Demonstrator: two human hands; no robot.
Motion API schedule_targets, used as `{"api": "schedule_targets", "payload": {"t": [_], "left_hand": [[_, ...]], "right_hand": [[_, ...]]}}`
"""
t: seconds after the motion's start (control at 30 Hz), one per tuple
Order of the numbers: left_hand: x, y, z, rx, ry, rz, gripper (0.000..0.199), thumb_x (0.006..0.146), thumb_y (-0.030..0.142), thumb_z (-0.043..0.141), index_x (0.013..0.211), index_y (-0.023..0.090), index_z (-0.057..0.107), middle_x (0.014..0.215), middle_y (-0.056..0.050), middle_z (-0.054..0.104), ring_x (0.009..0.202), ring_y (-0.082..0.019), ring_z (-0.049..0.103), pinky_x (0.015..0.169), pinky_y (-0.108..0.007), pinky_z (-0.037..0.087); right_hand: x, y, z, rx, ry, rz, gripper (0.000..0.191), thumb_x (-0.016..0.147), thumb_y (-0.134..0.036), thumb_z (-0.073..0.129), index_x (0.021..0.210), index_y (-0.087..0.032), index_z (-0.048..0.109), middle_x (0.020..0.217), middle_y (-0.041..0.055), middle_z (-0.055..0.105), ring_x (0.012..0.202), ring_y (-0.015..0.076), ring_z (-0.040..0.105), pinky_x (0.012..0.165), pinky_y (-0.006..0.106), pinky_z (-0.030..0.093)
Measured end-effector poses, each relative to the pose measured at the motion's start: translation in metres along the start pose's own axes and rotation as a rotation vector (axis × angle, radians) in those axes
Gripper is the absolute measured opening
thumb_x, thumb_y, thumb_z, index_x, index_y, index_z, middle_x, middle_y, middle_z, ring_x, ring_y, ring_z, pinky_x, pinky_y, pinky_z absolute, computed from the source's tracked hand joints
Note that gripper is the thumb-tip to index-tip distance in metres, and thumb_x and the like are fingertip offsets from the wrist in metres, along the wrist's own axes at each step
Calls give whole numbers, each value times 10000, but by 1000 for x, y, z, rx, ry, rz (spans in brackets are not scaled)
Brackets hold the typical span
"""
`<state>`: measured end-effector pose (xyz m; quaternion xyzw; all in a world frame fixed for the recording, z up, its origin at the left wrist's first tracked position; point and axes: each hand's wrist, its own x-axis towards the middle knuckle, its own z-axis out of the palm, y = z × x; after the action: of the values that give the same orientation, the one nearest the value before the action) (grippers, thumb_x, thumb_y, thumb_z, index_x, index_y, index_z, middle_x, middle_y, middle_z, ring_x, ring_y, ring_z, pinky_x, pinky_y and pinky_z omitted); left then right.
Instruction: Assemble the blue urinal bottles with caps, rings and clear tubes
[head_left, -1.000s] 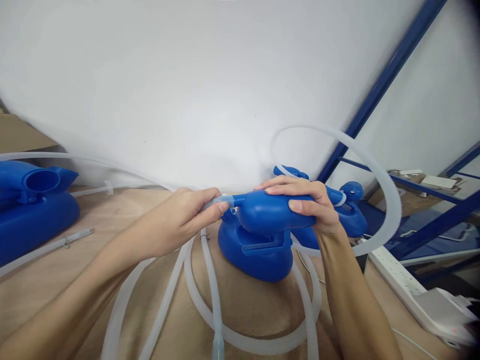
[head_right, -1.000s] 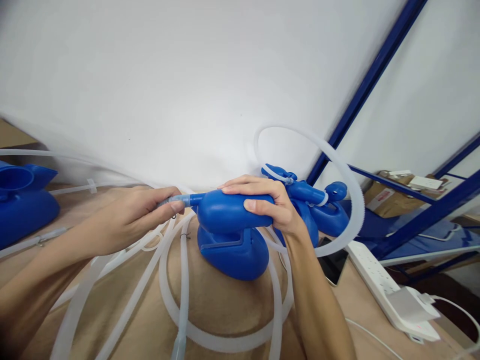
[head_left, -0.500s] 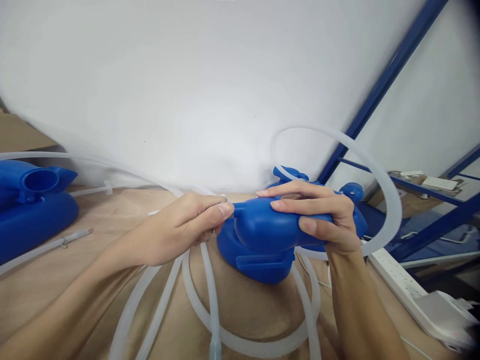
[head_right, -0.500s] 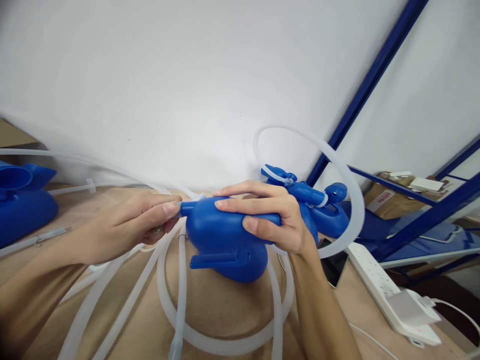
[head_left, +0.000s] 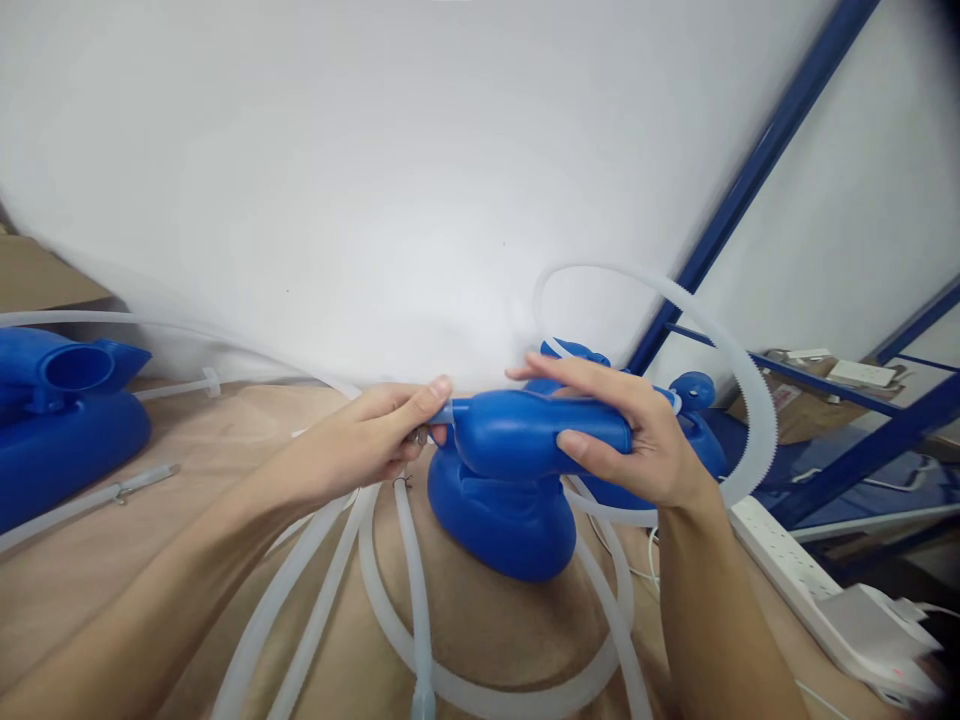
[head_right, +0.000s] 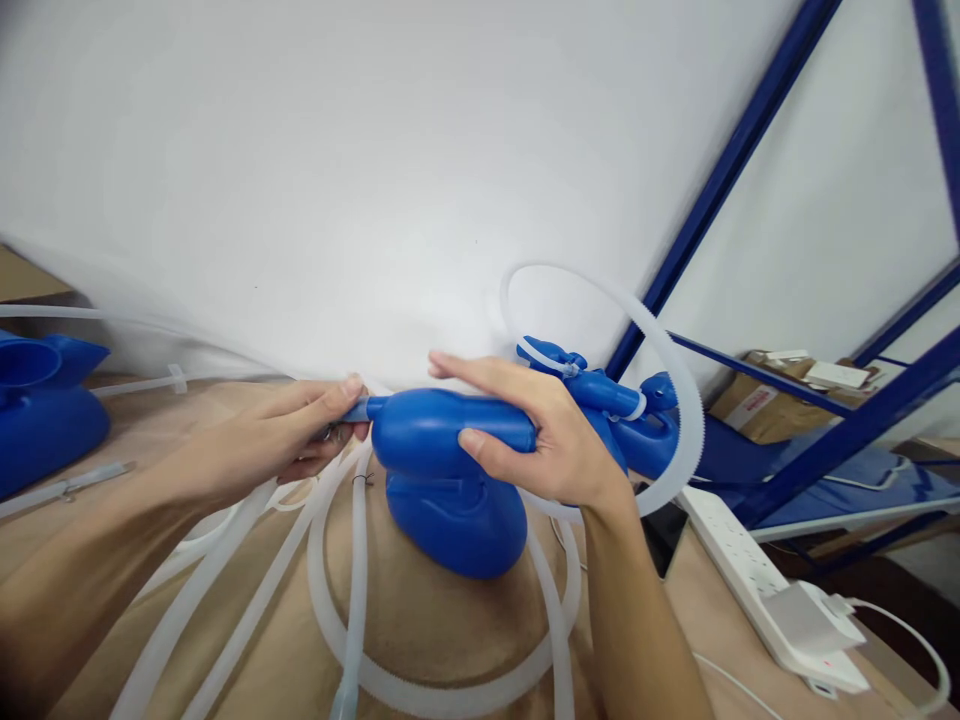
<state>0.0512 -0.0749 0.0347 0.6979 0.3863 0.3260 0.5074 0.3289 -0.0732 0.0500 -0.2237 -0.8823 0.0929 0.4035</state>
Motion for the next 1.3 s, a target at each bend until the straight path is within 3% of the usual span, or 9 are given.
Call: {"api": "schedule_targets", "payload": {"t": [0.13, 0.23, 0.37, 0.43, 0.5, 0.73, 0.87, 1.03, 1.3], "left_hand": [[-3, 0, -11, 161, 94, 84, 529, 925, 723, 582, 904, 198, 642, 657, 23, 472, 571, -117, 413, 493, -242, 330], [-5, 2, -11, 331, 164, 128, 492, 953, 671, 566, 1067, 209, 692, 723, 0, 588, 614, -141, 493, 525, -260, 371], [-3, 0, -2, 475, 122, 263, 455, 1043, 584, 415, 1013, 202, 661, 835, -22, 688, 698, -165, 592, 660, -292, 455], [-1, -2, 4, 574, 108, 289, 428, 1054, 569, 394, 985, 212, 619, 824, -15, 682, 736, -185, 617, 699, -304, 451], [1, -4, 8, 670, 168, 293, 392, 1064, 550, 365, 967, 225, 562, 765, 1, 643, 695, -196, 601, 660, -310, 411], [2, -8, 20, 858, 307, 307, 277, 1036, 432, 306, 817, 264, 329, 583, 31, 448, 496, -201, 437, 544, -320, 241], [1, -11, 22, 839, 363, 382, 255, 1009, 393, 329, 788, 270, 294, 542, 48, 375, 463, -185, 383, 539, -318, 223], [1, -9, 23, 681, 332, 410, 338, 1022, 415, 355, 723, 259, 319, 535, 60, 352, 471, -151, 376, 546, -310, 257], [-1, -1, 22, 210, 74, 258, 489, 1034, 591, 381, 704, 230, 398, 602, 59, 342, 532, -123, 331, 520, -273, 322]], "right_hand": [[0, 11, 5, 59, 288, 183, 602, 868, -421, 806, 1425, -346, 590, 1226, 53, 745, 1116, 283, 702, 844, 391, 612], [4, 20, 16, 143, 422, 225, 440, 912, -459, 738, 1314, -323, 622, 1156, 52, 736, 1112, 278, 685, 887, 410, 587], [12, 26, 31, 149, 516, 245, 177, 957, -418, 642, 1041, -266, 672, 1080, 37, 716, 1068, 252, 664, 950, 403, 544], [14, 26, 35, 128, 563, 250, 143, 955, -397, 627, 986, -262, 661, 1034, 29, 705, 1029, 241, 653, 935, 389, 535], [15, 25, 37, 112, 578, 262, 129, 952, -387, 629, 981, -263, 651, 1012, 25, 694, 1001, 233, 645, 924, 380, 528], [14, 30, 42, 257, 586, 206, 77, 897, -308, 673, 933, -267, 618, 984, 5, 680, 988, 216, 655, 960, 379, 514], [15, 31, 46, 280, 620, 136, 54, 878, -261, 677, 911, -272, 635, 966, 3, 679, 982, 217, 656, 984, 395, 503], [14, 28, 47, 220, 636, 71, 56, 877, -291, 684, 879, -270, 632, 938, 15, 692, 944, 230, 663, 950, 420, 523], [15, 31, 41, 145, 698, -136, 96, 857, -319, 718, 889, -255, 653, 917, 12, 713, 843, 226, 689, 821, 437, 569]]}}
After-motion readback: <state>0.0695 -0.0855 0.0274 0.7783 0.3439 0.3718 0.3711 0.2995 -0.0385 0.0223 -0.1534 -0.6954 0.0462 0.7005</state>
